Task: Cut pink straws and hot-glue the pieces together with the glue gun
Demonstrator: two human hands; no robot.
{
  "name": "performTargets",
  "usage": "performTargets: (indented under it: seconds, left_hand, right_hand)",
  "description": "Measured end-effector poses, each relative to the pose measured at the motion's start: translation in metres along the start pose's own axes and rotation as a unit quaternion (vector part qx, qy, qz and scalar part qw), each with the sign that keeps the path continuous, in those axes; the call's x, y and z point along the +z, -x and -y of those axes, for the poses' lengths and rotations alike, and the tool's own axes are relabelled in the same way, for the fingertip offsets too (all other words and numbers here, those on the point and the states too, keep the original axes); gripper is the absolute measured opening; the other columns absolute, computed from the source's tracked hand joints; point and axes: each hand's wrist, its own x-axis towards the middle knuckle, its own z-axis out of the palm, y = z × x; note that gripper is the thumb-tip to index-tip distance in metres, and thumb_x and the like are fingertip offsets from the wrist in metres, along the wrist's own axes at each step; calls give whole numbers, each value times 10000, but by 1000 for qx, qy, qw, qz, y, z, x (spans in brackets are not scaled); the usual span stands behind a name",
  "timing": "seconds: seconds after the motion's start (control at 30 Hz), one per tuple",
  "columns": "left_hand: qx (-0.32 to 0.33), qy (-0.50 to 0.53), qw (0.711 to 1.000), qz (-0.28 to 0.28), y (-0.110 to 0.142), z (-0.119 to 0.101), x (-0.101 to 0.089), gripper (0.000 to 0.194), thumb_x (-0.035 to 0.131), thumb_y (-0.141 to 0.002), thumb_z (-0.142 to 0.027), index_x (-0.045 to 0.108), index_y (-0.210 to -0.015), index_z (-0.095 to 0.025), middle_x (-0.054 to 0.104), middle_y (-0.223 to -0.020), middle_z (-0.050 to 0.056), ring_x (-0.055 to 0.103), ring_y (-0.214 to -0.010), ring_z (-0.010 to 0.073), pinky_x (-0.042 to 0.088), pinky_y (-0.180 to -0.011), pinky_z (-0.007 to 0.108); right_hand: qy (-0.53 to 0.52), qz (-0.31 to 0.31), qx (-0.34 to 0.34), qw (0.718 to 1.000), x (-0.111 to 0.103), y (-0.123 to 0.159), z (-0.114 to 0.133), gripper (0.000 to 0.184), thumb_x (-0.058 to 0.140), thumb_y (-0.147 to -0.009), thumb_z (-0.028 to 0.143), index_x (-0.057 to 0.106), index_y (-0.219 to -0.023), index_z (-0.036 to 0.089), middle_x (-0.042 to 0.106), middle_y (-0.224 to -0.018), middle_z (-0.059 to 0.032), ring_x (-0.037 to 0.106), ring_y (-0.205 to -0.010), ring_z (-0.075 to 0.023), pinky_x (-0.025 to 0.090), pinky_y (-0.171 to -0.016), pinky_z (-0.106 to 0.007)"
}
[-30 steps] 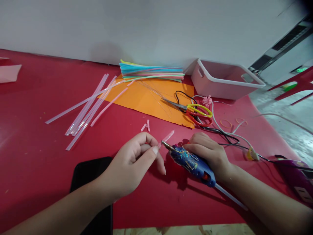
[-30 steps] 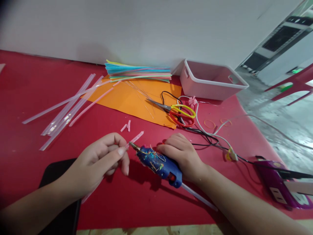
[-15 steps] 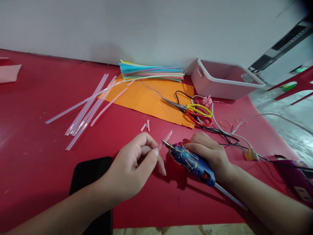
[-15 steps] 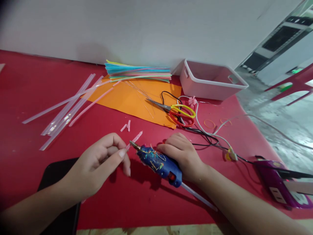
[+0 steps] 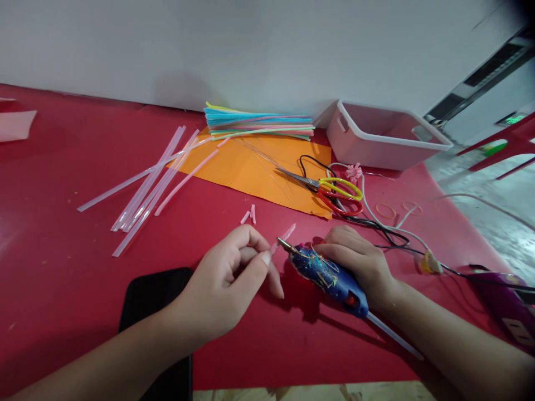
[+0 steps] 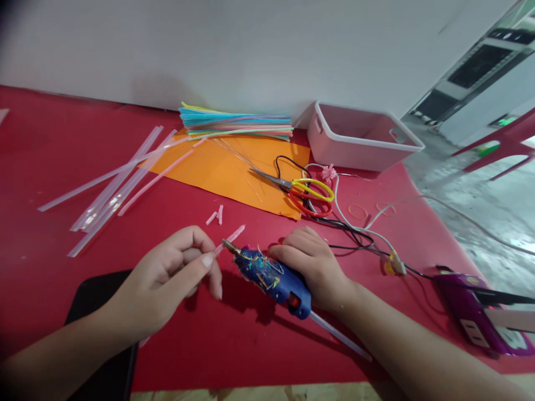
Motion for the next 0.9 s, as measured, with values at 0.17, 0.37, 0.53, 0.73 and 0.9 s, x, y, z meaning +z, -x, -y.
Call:
performTargets:
  seconds: [0.17,0.37,0.53,0.73,0.9]
  left_hand:
    - [6,-1,1000,-3,1,1,0,127,453,-968,-243,445,-842,-228,703,-640,-42,396,-456,73,314,-465,233]
    - [0,18,1000,-8,1,0,1,126,454,-972,-242,449,-847,-225,698,-626,-49,396,-454,69,302,-468,233]
    - [-3,39,999,-10,0,1,1,125,460,-969,-242,452,-846,-222,694,-615,-56,382,-436,59,278,-466,238]
    - [-12,61,998,-16,-1,2,1,120,462,-965,-235,454,-846,-227,690,-610,-61,416,-425,62,271,-470,251]
    - [-12,71,997,-12,-1,3,-1,139,445,-972,-202,468,-836,-221,682,-605,-72,401,-416,52,282,-481,249]
  right_hand:
    - [1,-3,2,1000,0,0,0,124,485,-982,233,602,-1003,196,580,-735,-43,524,-689,-177,393,-646,-341]
    - [1,-7,-2,1000,1,2,-2,112,487,-980,228,587,-1019,195,587,-744,-47,532,-699,-182,398,-649,-349]
    - [4,-9,1,1000,1,3,-2,112,490,-976,215,592,-1015,186,594,-748,-49,539,-705,-180,402,-654,-347]
    - [3,-17,2,1000,1,2,-1,112,509,-963,213,609,-1005,187,587,-729,-41,533,-686,-176,394,-638,-336]
    - [0,-16,16,1000,1,3,-2,130,522,-955,258,621,-1005,190,598,-741,-46,552,-688,-186,402,-643,-344]
